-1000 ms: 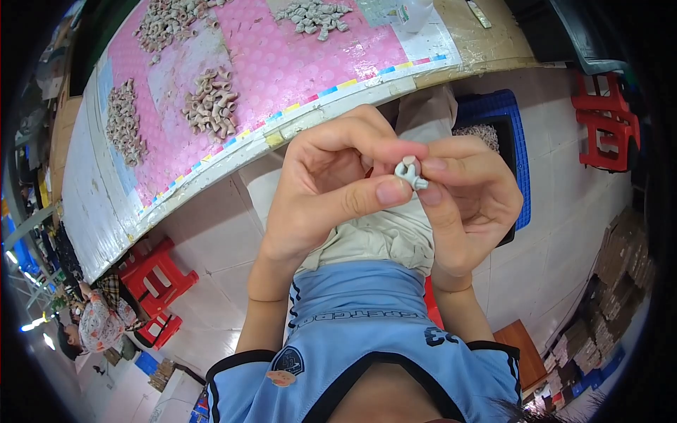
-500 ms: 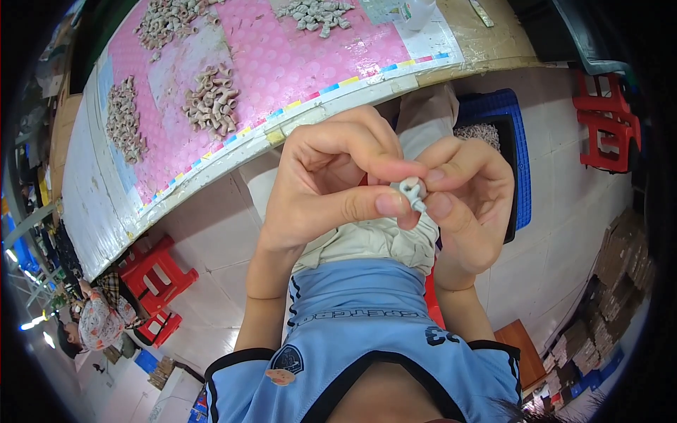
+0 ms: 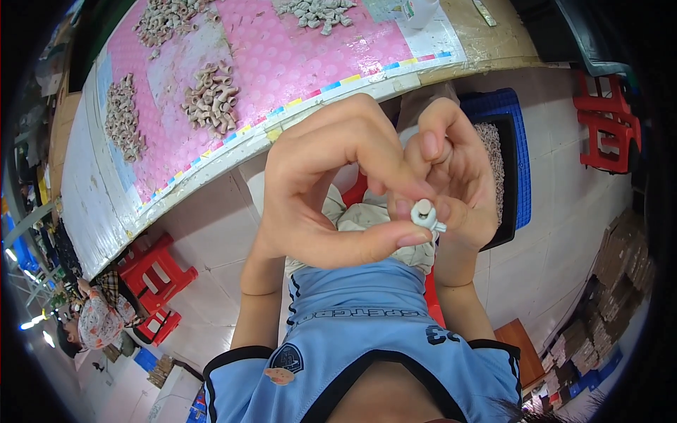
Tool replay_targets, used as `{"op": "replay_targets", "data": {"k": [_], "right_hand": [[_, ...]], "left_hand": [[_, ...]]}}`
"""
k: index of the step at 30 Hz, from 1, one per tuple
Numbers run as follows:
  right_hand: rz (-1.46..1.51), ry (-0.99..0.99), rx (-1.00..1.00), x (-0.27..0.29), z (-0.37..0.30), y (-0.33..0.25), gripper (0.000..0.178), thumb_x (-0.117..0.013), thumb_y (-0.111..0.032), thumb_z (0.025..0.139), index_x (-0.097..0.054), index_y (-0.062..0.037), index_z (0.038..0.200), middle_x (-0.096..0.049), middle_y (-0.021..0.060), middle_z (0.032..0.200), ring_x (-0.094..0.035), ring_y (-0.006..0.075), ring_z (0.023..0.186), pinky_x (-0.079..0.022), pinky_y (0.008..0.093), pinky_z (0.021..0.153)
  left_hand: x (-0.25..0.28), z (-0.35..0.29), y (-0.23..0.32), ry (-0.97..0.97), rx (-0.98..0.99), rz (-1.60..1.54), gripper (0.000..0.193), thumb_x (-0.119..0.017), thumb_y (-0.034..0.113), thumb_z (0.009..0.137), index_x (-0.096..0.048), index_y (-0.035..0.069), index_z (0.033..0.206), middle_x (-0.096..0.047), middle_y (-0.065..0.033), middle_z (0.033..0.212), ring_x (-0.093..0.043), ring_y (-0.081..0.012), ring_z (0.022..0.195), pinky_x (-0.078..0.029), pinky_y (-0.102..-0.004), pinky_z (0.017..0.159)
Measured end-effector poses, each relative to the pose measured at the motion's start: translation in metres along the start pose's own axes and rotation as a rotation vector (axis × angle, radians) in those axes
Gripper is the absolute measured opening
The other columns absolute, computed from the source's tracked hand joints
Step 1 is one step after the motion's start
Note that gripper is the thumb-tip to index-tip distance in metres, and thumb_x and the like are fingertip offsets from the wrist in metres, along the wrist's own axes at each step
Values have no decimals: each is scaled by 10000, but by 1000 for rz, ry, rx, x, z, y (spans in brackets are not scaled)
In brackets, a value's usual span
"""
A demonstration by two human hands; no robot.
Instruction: Assembling small plastic components by applying adhesive and joining parts.
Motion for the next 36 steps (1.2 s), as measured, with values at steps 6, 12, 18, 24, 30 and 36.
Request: {"op": "replay_targets", "data": {"k": [6,12,18,24,30,36], "right_hand": [[48,-1,-177,0,2,1,443,-614,58,726,-384,28,1104,-574,127,842,-572,150,737,-479,237,665],[5,-9,-153,6,4,8,417,-587,-32,780,-380,39,1135,-577,141,862,-569,163,742,-470,269,677],[-142,5,-122,14,6,9,363,-523,-133,835,-388,37,1126,-583,152,867,-571,170,729,-463,279,677],[-410,133,51,20,9,6,256,-490,-95,859,-423,31,1073,-591,150,858,-574,161,720,-463,267,685],[-932,365,476,40,30,-8,204,-522,-23,847,-460,22,1036,-580,118,902,-556,136,783,-447,239,730],[-1575,486,811,66,72,-17,320,-651,-104,755,-511,6,1020,-574,104,932,-544,191,863,-421,307,758]], "left_hand": [[-3,-2,-6,94,-232,46,204,-712,136,587,-557,58,694,-478,-13,647,-425,-138,579,-334,-240,518],[0,1,-9,94,-374,211,258,-705,230,635,-519,66,707,-418,-10,657,-373,-137,583,-303,-252,513],[4,-1,-6,130,-382,234,214,-703,129,591,-518,65,675,-464,-21,651,-418,-155,582,-322,-262,508],[12,-1,-8,135,-351,209,193,-699,49,560,-535,51,661,-500,-40,642,-458,-167,575,-338,-260,501],[31,-7,-15,96,-274,142,181,-635,18,644,-533,24,793,-526,-93,759,-494,-152,654,-389,-250,564],[51,-18,-30,298,226,281,152,-601,-4,777,-526,-25,908,-581,-76,824,-552,-123,718,-442,-235,688]]}}
Point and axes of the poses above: each hand's wrist, its own z-axis towards the middle knuckle, its own x-axis out of the back of the hand, y = z × x, the point moved 1 cm from there along z, towards the middle knuckle
